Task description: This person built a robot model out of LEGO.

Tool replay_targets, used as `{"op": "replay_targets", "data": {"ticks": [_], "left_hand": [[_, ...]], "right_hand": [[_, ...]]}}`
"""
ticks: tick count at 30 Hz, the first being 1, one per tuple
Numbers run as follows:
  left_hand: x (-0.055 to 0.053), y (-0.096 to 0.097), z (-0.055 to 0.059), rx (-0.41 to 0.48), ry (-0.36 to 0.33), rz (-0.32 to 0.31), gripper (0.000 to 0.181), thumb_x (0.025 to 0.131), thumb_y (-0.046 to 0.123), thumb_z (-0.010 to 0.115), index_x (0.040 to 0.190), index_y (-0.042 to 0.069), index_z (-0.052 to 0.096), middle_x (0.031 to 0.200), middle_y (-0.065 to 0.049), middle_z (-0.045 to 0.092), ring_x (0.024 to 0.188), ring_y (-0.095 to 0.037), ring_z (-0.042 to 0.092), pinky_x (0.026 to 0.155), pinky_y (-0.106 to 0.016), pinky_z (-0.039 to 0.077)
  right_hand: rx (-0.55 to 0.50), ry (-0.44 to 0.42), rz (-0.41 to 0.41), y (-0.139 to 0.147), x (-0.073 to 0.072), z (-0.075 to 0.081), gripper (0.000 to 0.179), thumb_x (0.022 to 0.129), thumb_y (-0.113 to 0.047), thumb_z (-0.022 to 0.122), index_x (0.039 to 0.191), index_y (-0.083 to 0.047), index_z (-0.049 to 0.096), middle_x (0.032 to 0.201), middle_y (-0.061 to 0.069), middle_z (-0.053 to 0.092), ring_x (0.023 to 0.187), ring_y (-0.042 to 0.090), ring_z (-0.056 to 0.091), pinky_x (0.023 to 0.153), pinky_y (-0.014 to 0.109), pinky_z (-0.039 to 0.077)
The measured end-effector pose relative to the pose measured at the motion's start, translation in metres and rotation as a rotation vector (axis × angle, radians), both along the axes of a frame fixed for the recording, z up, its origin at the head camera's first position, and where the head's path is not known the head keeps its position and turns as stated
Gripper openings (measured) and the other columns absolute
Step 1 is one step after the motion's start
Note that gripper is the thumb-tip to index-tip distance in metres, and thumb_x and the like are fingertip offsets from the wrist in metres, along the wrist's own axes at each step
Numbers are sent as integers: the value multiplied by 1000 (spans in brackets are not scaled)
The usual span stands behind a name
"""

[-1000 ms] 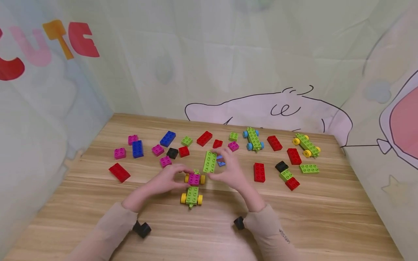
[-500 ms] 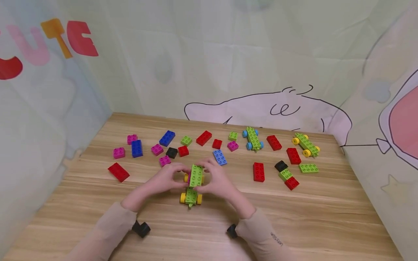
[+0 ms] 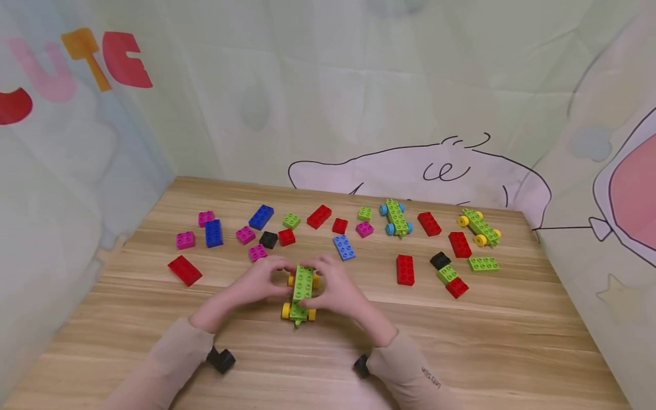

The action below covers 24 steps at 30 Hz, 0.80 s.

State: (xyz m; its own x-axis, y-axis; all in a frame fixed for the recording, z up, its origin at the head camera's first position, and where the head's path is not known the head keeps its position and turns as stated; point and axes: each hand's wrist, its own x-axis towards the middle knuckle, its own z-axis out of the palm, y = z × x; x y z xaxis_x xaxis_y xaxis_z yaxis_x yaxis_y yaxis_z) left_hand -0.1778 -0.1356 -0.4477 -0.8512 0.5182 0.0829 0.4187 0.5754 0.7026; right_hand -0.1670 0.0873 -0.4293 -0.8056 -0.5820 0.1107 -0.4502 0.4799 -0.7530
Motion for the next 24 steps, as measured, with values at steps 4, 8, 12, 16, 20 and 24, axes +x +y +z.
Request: {"op": "replay_targets", "data": {"ticks": [4, 8, 12, 16, 20, 24], "left_hand": [[0, 0, -1, -3, -1, 6, 36, 81, 17, 78, 114, 7, 69, 111, -5, 70, 108, -24, 62, 96, -45, 49], [0, 0, -2, -6, 3, 9, 35, 82, 16, 78, 114, 7, 69, 110, -5, 70, 108, -24, 62, 96, -45, 50], [0, 0, -2, -1, -7, 14, 34, 82, 16, 77, 115, 7, 69, 111, -6, 70, 109, -25, 61, 96, -45, 50], [0, 0, -2, 5, -18, 13, 34, 82, 16, 77, 114, 7, 69, 111, -6, 70, 109, -25, 61, 97, -46, 49], [-1, 0, -3, 12, -27, 11, 34, 82, 16, 77, 114, 8, 69, 111, -5, 70, 108, -24, 61, 97, -46, 49], [-2, -1, -4, 10, -31, 13, 33, 83, 17, 77, 114, 9, 69, 111, -4, 70, 109, -24, 61, 97, -46, 49]], "right_hand": [[26, 16, 0, -1, 1, -1, 66, 73, -19, 85, 132, -6, 58, 131, 11, 55, 118, 26, 54, 98, 46, 51], [49, 26, -11, -2, 1, -2, 67, 72, -21, 85, 132, -6, 58, 130, 10, 55, 115, 26, 55, 97, 46, 50], [65, 34, -11, -3, 1, -3, 67, 72, -22, 86, 132, -7, 59, 131, 9, 56, 115, 25, 55, 97, 45, 49], [70, 22, -2, -3, 1, -4, 66, 73, -23, 85, 132, -8, 58, 132, 9, 56, 118, 25, 55, 98, 44, 51], [73, 8, -3, -3, 1, -5, 66, 74, -23, 85, 133, -9, 58, 132, 9, 57, 120, 27, 55, 99, 46, 50], [87, 5, -14, -3, 1, -5, 66, 74, -24, 85, 133, -10, 58, 132, 8, 57, 121, 27, 54, 100, 49, 48]]}}
